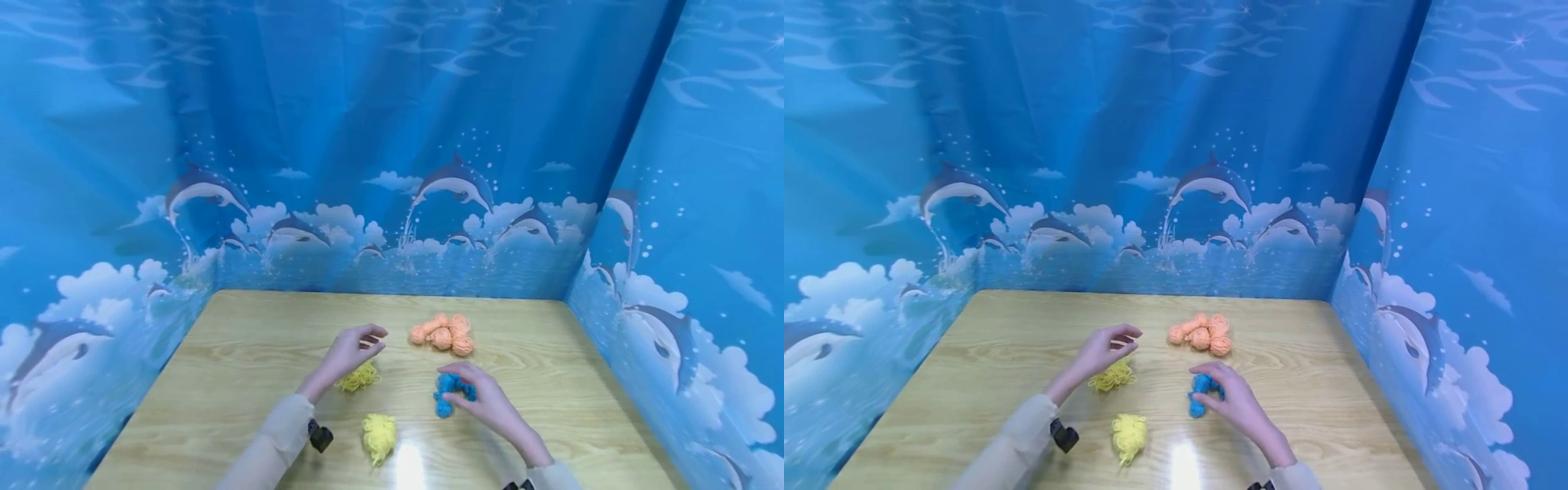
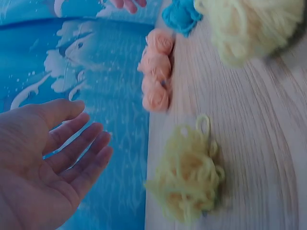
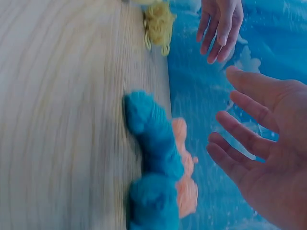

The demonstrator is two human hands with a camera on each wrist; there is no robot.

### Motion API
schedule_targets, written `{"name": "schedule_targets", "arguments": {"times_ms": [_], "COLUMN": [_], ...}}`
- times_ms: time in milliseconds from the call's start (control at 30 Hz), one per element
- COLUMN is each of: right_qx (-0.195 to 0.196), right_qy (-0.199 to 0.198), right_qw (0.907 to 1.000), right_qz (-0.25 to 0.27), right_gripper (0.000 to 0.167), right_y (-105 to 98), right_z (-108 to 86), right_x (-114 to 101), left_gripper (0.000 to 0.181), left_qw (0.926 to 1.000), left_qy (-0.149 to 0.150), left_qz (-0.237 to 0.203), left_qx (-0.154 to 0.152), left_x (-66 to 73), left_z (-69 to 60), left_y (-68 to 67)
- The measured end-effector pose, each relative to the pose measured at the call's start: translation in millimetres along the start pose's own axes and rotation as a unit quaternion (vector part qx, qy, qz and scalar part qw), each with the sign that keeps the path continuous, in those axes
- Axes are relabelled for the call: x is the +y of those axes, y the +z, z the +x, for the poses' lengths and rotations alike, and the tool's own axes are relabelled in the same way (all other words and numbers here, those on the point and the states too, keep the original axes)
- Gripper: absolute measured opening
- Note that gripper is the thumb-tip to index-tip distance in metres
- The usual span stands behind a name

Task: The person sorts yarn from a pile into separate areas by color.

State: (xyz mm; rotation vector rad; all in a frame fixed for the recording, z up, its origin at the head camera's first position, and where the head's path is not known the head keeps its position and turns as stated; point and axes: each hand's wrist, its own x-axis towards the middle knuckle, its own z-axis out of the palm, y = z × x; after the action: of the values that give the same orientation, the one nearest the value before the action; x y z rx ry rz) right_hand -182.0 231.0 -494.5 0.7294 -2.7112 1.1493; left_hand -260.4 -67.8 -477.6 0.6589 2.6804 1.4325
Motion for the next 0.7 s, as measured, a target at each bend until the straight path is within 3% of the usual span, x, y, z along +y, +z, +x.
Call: {"name": "schedule_targets", "arguments": {"times_ms": [267, 500, 700], "right_qx": [-0.033, -0.068, -0.099], "right_qy": [-0.029, -0.057, -0.079], "right_qw": [0.9989, 0.9958, 0.9917], "right_qz": [0.016, 0.023, 0.025], "right_gripper": [0.044, 0.045, 0.048], "right_y": [25.6, 46.9, 61.2], "right_z": [6.9, 8.7, 9.7], "right_x": [-17.7, -29.5, -37.7], "left_gripper": [0.03, 0.045, 0.056], "left_qw": [0.9999, 0.998, 0.9966], "left_qy": [-0.016, -0.008, 0.008], "left_qz": [-0.002, 0.059, 0.075], "left_qx": [0.006, -0.019, -0.033], "left_x": [-18.0, -37.0, -45.0], "left_z": [-18.0, -32.7, -41.2], "left_y": [-14.2, -13.2, -10.3]}}
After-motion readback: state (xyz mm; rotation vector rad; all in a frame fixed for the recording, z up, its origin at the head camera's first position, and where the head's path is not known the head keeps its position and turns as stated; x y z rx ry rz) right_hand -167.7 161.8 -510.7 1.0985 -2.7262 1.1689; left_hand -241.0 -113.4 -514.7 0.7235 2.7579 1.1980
